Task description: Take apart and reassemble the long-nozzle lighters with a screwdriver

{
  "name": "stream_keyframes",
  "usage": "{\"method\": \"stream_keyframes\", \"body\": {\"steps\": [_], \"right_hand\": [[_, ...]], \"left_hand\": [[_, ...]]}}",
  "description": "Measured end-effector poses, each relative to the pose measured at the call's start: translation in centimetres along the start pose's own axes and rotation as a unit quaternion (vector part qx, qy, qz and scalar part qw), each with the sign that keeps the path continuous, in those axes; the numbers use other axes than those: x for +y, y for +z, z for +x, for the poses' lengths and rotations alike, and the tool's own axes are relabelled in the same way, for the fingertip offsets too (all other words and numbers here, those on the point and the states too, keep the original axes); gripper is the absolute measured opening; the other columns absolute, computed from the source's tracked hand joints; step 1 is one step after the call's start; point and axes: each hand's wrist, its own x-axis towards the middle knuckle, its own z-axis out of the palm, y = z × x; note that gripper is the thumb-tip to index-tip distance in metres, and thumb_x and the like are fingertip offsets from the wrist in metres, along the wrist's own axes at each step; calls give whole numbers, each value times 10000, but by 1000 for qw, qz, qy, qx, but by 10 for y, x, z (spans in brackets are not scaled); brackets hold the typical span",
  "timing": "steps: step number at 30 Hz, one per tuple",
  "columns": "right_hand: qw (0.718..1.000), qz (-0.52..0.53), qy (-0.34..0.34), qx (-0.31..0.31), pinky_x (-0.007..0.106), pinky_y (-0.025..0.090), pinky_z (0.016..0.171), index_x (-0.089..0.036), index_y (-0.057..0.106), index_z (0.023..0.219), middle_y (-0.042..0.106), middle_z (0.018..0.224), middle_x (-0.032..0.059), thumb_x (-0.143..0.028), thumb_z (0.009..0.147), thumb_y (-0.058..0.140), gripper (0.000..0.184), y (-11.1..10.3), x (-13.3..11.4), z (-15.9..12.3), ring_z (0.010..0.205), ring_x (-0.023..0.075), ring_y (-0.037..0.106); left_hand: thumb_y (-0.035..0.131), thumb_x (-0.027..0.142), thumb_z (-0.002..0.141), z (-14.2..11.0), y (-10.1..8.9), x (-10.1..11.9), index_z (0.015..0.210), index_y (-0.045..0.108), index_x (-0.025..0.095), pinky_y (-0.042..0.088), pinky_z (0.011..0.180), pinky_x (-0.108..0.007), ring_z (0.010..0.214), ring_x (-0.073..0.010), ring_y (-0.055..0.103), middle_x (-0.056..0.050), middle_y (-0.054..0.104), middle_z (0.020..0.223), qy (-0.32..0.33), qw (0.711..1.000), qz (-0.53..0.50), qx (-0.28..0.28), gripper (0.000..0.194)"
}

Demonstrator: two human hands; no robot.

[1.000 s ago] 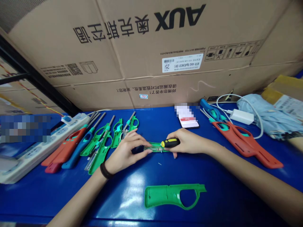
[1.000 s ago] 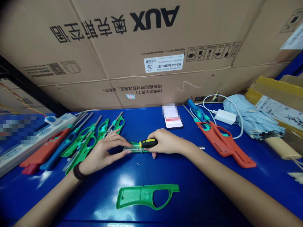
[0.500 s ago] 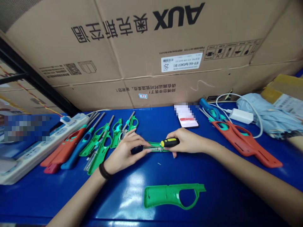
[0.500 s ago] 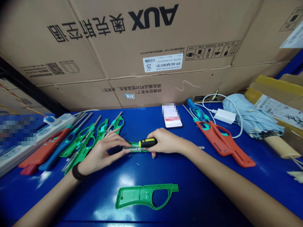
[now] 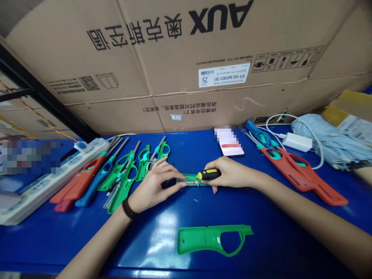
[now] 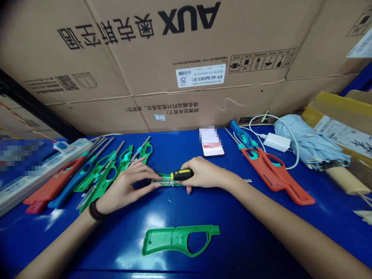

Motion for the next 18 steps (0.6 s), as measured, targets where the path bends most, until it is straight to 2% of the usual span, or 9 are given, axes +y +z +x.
{"method": "stream_keyframes", "body": {"steps": [10, 18], "right_hand": [[1000, 9, 2, 8, 218, 386, 560, -174, 637, 846, 722, 615, -2, -300, 788, 604, 143, 1, 3, 0, 636, 154, 652], [1000, 7, -2, 4, 223, 404, 591, -165, 636, 839, 722, 615, 0, -301, 797, 605, 146, 0, -1, -1, 639, 151, 658]], "left_hand": [[620, 275, 857, 0, 2, 0, 964, 664, 245, 209, 1097, -480, 839, -142, 628, 12, 683, 903, -2, 1000, 4, 12, 120], [616, 277, 857, 0, 1, 0, 958, 668, 240, 233, 1090, -492, 836, -150, 632, 2, 689, 902, -2, 1000, 1, 11, 119]]}}
